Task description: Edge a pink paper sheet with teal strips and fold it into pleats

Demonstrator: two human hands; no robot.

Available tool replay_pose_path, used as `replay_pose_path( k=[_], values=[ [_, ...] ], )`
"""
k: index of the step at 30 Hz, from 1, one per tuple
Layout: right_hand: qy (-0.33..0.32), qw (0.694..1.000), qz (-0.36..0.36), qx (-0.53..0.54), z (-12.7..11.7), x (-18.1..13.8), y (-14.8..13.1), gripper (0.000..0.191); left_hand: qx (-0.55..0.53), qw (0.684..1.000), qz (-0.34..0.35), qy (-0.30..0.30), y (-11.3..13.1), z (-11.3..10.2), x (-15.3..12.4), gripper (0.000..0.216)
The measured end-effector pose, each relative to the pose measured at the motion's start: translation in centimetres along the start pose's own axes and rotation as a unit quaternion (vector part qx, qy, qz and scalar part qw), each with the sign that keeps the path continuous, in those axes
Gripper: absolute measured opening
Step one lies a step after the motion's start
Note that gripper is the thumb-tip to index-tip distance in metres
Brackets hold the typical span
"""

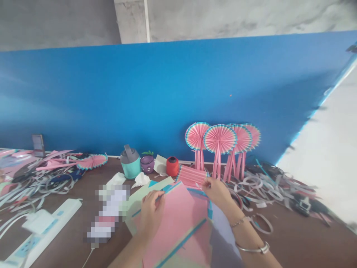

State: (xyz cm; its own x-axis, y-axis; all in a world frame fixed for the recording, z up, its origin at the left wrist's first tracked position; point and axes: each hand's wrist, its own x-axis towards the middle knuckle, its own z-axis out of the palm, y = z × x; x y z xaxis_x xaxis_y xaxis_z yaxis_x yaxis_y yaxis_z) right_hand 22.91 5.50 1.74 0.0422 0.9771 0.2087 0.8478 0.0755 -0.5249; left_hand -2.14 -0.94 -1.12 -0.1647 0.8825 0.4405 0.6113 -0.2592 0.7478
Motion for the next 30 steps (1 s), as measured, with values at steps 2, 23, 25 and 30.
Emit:
replay_pose_path(
  k=[2, 23, 25, 30],
  values=[
    [0.014, 1.000, -0.020, -0.018, 0.3, 0.0, 0.0, 0.012, -0.014, 1.000, -0.021, -0.001, -0.1, 0.0, 0.0, 0.026],
    [-0.161, 0.941, -0.042, 0.295, 1.5, -1.7, -4.4, 0.030, 0.060, 0.990, 0.077, 0.104, -0.8, -0.4, -0.1, 0.027],
    [-0.086, 0.926, 0.021, 0.368, 1.4, -1.3, -4.1, 0.030, 0.082, 0.976, 0.125, 0.161, -0.5, -0.7, -0.1, 0.029],
    [0.054, 0.842, 0.135, 0.520, 1.0, -0.7, -3.8, 0.027, 0.103, 0.945, 0.262, 0.164, 0.7, -1.2, -0.5, 0.029]
  ],
)
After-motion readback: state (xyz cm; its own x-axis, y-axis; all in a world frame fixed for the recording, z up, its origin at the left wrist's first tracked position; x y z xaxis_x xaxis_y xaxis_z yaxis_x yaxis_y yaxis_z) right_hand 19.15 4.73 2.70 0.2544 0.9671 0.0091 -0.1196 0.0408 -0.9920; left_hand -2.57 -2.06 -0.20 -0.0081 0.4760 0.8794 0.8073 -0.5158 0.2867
